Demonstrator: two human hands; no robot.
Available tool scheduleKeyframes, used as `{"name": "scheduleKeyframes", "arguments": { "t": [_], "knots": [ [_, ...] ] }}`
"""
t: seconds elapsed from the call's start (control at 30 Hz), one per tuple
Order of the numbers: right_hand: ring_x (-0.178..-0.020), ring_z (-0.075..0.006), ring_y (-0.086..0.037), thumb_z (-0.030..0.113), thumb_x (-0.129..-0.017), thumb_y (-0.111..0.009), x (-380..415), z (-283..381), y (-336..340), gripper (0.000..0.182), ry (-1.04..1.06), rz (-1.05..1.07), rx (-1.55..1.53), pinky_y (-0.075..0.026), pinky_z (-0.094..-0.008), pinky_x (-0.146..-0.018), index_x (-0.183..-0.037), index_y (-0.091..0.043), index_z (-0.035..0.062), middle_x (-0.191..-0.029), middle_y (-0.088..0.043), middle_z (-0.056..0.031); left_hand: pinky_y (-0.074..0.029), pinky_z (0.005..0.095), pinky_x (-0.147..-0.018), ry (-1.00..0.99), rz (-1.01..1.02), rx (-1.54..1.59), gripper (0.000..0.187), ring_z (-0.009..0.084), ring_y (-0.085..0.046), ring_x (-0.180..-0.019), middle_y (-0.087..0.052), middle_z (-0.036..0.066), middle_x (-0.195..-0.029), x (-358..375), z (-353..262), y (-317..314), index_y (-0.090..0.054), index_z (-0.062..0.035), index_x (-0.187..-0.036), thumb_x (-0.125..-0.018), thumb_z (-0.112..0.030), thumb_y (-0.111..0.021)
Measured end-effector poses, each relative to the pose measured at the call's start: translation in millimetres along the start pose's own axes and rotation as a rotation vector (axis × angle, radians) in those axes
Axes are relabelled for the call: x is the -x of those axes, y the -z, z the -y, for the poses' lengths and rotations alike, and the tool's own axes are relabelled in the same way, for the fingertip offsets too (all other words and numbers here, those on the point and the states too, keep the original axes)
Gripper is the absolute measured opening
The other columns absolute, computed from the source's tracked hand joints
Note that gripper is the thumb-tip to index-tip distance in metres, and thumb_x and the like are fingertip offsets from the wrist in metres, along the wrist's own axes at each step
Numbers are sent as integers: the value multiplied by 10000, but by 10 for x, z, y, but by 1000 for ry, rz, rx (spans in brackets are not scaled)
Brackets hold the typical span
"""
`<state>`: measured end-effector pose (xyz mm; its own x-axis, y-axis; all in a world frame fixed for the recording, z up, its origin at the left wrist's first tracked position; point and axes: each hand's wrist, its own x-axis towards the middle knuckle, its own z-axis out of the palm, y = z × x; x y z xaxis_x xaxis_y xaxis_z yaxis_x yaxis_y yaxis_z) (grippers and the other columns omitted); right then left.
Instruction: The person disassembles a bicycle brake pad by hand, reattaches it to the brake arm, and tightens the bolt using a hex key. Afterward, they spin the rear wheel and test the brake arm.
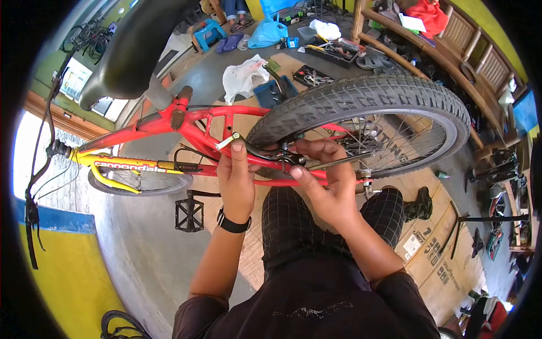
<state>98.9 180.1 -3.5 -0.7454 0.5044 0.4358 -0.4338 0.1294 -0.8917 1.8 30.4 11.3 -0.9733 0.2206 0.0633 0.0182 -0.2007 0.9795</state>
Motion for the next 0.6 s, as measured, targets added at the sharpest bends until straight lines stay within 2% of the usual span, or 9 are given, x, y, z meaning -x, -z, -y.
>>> {"name": "scheduleKeyframes", "arguments": {
  "t": [0.1, 0.2, 0.3, 0.4, 0.43, 0.53, 0.6],
  "knots": [
    [-1177, -276, -606, 105, -865, -754, 25, -35, -37, 553, -56, -2, -230, -459, -409, -1014, -1299, -442, -39, -1266, -621, -210, -533, 271, -664, -11, -29, 23, 417, 137, -664, -787, -658, 66, -918, 16, -41, -56, -533, -54, -1121, -1025, -460, -541],
    [-1276, -267, -537, 24, -883, -695, 10, -198, 111, 560, -59, 130, -329, -401, -417, -1084, -1345, -382, -10, -1358, -566, -212, -542, 272, -682, -25, -9, 65, 406, 137, -671, -807, -655, 60, -878, 29, -96, -132, -535, -59, -1112, -1024, -455, -546],
    [-1335, -258, -479, -17, -893, -670, -37, -194, 250, 541, -205, 263, -530, -343, -418, -1130, -1354, -388, 9, -1408, -529, -202, -546, 274, -699, -24, 9, 58, 378, 134, -670, -832, -650, 54, -896, 46, -81, -83, -536, -68, -1091, -1027, -440, -547],
    [-1332, -261, -482, 0, -898, -692, 114, -250, 176, 504, -153, 222, -495, -374, -411, -1110, -1334, -440, 15, -1417, -523, -181, -544, 273, -714, -37, 47, 84, 355, 130, -666, -847, -649, 51, -939, 9, -33, -36, -532, -74, -1076, -1031, -426, -546],
    [-1279, -258, -537, 27, -903, -711, 197, -258, 137, 368, -95, 114, -304, -439, -393, -1058, -1233, -557, -24, -1328, -589, -172, -542, 274, -718, -41, 53, 99, 351, 129, -663, -839, -652, 51, -943, 2, -26, -27, -531, -75, -1071, -1032, -423, -545],
    [-1133, -253, -637, 21, -919, -691, 374, -366, 85, 203, 75, -20, -189, -516, -374, -966, -1103, -643, -50, -1186, -657, -156, -528, 267, -708, -35, 22, 115, 346, 121, -651, -806, -660, 49, -926, 39, -59, -93, -529, -80, -1067, -1031, -424, -548],
    [-1030, -246, -673, 7, -926, -675, 440, -333, 40, 149, -86, -50, -516, -541, -371, -910, -1059, -663, -59, -1128, -676, -150, -519, 264, -695, -25, -7, 103, 347, 117, -642, -787, -664, 48, -920, 24, -58, -85, -528, -82, -1067, -1030, -426, -551]
  ]
}}
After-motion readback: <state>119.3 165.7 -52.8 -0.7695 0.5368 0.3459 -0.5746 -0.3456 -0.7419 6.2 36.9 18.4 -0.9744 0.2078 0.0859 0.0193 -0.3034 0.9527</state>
